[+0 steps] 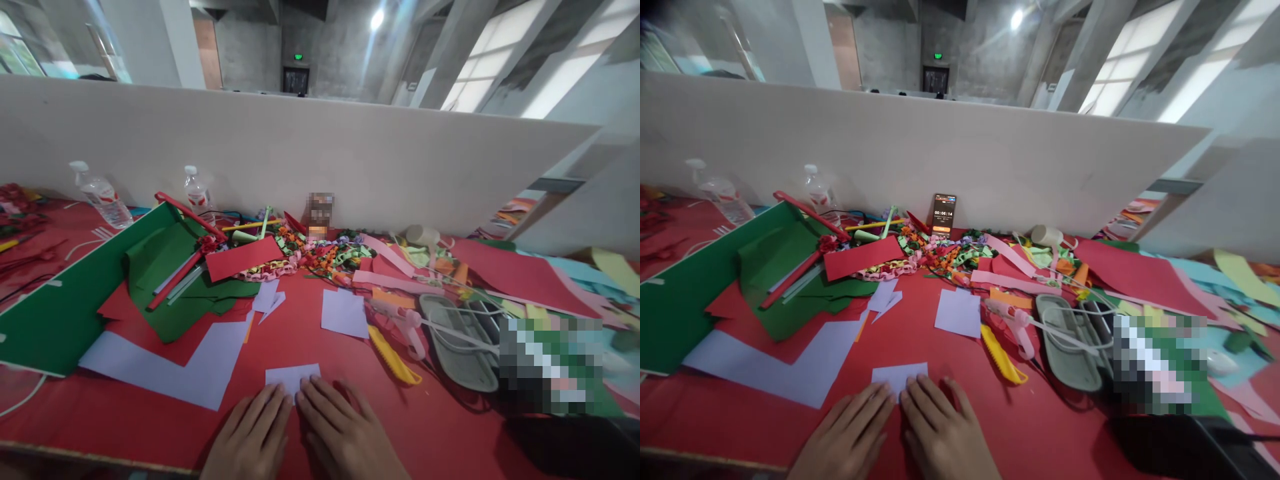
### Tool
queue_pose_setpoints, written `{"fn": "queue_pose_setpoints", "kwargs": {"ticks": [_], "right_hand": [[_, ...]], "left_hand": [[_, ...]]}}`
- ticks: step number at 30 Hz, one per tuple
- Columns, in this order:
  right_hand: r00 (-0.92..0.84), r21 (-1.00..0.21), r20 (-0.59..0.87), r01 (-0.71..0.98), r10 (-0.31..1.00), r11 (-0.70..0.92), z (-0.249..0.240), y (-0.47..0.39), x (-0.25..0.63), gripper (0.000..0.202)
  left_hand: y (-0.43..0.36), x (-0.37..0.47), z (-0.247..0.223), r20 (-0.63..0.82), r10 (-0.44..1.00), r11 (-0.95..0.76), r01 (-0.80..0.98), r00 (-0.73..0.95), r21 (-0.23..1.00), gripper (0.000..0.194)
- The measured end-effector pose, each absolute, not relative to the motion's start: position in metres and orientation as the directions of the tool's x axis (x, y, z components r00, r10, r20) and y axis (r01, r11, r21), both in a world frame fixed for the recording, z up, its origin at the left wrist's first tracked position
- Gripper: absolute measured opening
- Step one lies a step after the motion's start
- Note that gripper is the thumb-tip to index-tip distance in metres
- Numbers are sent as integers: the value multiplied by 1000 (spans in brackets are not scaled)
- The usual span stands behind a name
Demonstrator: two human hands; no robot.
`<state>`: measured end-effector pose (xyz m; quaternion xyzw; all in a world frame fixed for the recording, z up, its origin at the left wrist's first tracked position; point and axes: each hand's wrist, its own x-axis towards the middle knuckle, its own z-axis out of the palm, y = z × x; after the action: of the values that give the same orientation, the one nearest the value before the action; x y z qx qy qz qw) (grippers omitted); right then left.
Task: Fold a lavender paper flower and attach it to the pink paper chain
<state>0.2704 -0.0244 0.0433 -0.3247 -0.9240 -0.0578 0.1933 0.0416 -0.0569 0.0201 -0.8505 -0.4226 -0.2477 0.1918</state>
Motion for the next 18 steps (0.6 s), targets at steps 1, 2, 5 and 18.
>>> {"fn": "queue_pose_setpoints", "kwargs": {"ticks": [1, 2, 5, 18], "right_hand": [[-730, 6, 383, 615, 567, 788, 47, -25, 273, 33], [-740, 24, 378, 608, 556, 793, 50, -25, 276, 34], [-734, 30, 383, 617, 561, 787, 52, -27, 283, 35], [-579, -404, 22, 740, 815, 537, 89, 18, 256, 18]], "left_hand": [[-60, 38, 19, 585, 610, -566, 811, 534, -150, 30], [-62, 34, 19, 583, 594, -566, 803, 554, -187, 30], [-67, 24, 20, 565, 568, -567, 782, 599, -258, 32], [-64, 8, -13, 559, 603, -615, 778, 569, -129, 45]]}}
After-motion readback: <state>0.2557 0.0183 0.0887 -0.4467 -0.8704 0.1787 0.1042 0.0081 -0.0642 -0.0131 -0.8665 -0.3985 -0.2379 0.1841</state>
